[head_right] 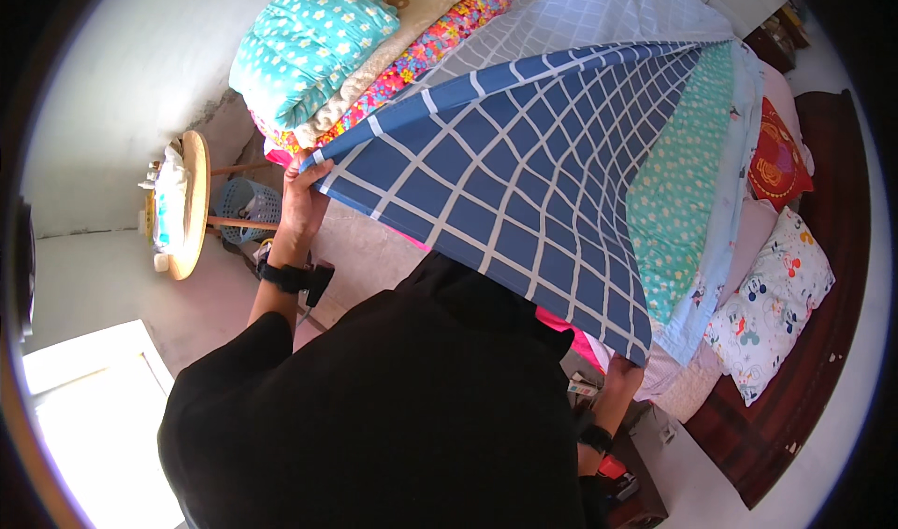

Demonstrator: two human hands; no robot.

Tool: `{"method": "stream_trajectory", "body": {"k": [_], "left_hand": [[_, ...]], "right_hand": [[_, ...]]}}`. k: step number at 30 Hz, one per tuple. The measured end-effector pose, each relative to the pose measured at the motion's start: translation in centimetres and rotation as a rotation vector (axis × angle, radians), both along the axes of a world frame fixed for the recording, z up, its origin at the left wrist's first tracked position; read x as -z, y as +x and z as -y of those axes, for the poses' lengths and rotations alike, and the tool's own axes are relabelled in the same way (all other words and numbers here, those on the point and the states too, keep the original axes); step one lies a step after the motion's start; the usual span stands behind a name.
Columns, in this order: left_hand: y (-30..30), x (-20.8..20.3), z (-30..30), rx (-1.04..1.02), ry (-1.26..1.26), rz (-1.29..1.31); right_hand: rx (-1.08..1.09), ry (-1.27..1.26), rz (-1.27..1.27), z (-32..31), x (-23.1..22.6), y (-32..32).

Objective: The person folds a series of blankets and a bedsheet on a bed, handling each item one at a time and smoothing them by hand before placing them in a stack.

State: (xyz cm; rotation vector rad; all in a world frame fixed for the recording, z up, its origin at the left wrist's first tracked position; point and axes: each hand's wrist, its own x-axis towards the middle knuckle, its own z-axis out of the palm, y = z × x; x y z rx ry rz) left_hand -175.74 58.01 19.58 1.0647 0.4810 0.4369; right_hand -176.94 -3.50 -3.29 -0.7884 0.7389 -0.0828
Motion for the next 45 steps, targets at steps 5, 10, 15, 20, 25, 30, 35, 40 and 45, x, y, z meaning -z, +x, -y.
{"method": "stream_trajectory", "body": {"k": [5,10,15,20,25,30,35,40,45], "left_hand": [[0.3,1.9,-1.4,0.162,0.028,0.051],[-0.7,5.4,-3.4,0.169,0.038,-0.075],[0.0,6.8,-3.7,0.203,-0.016,-0.369],[0.1,11.9,-4.3,0.180,-0.187,-0.504],[-0.2,14.2,-4.1,0.124,-0.213,-0.630],[-0.9,12.9,-3.3,0.088,-0.009,-0.638],[-0.8,13.1,-3.0,-0.053,0.022,-0.590],[1.3,12.1,-3.0,-0.100,-0.050,-0.362],[3.1,12.6,-3.5,-0.088,-0.120,-0.332]], "right_hand": [[-0.345,-0.953,0.163,2.1,2.1,-2.7],[0.337,-0.250,0.068,-5.1,-7.6,-0.9],[-0.097,-0.668,-0.227,-1.4,-3.8,-3.6],[0.137,-0.383,-0.127,-2.7,-3.2,-2.2],[-0.470,-1.039,-0.093,-6.8,-7.3,0.2],[-0.156,-0.670,-0.026,-6.2,-8.3,3.3],[0.208,-0.304,-0.078,-4.8,-8.6,3.6],[0.039,-0.459,-0.052,-5.1,-9.5,2.7],[0.028,-0.718,-0.169,-7.7,-11.1,2.6]]}}
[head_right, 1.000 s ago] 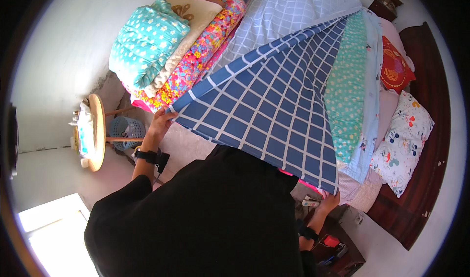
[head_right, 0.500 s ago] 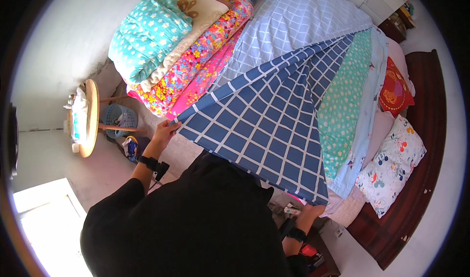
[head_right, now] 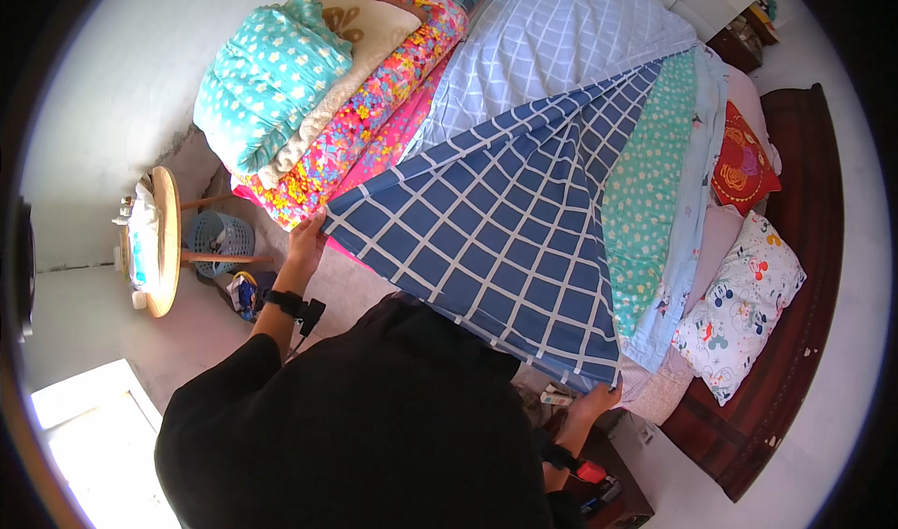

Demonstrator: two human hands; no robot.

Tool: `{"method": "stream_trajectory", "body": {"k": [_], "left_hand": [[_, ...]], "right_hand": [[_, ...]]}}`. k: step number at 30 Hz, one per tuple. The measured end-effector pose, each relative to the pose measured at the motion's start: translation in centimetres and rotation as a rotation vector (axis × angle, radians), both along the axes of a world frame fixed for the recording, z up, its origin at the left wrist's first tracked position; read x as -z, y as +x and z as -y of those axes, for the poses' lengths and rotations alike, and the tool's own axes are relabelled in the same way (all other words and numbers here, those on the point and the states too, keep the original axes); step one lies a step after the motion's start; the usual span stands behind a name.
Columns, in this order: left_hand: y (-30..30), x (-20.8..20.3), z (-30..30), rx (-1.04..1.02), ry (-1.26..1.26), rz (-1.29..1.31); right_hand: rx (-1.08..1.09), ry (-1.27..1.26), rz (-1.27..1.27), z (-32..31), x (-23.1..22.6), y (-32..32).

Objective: The person folds a series of blankets and a bedsheet on a bed, handling each item one at a time and smoothing them by hand before placing them in a stack.

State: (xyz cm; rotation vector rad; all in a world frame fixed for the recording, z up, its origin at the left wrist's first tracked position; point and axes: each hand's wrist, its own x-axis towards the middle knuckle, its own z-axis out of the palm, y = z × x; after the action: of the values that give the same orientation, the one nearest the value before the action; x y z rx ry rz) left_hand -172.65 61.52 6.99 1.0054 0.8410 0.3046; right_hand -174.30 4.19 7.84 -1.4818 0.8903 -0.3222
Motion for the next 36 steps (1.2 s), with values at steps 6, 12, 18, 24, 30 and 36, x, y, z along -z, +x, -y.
{"method": "stream_trajectory", "body": {"k": [6,12,18,24,30,36], "left_hand": [[1.7,-0.2,-0.2,0.034,-0.054,0.014],[-1.0,5.9,-4.1,0.023,0.244,-0.251],[-7.2,10.7,-4.4,0.152,0.269,-0.471],[-12.1,11.9,-5.5,0.480,0.088,-0.684],[-11.3,11.2,-4.4,0.400,0.260,-0.774],[-10.5,11.3,-4.9,0.420,-0.030,-0.801]], "right_hand": [[-0.185,-0.319,0.045,2.1,2.6,-0.4],[-0.356,-0.544,-0.122,1.0,2.8,-1.4],[-0.673,-0.828,-0.693,3.3,12.8,-11.6],[-0.780,-0.617,-0.823,1.4,15.6,-13.1],[-0.797,-0.519,-0.852,0.9,16.8,-11.7],[-0.812,-0.478,-0.874,0.9,17.4,-9.3]]}}
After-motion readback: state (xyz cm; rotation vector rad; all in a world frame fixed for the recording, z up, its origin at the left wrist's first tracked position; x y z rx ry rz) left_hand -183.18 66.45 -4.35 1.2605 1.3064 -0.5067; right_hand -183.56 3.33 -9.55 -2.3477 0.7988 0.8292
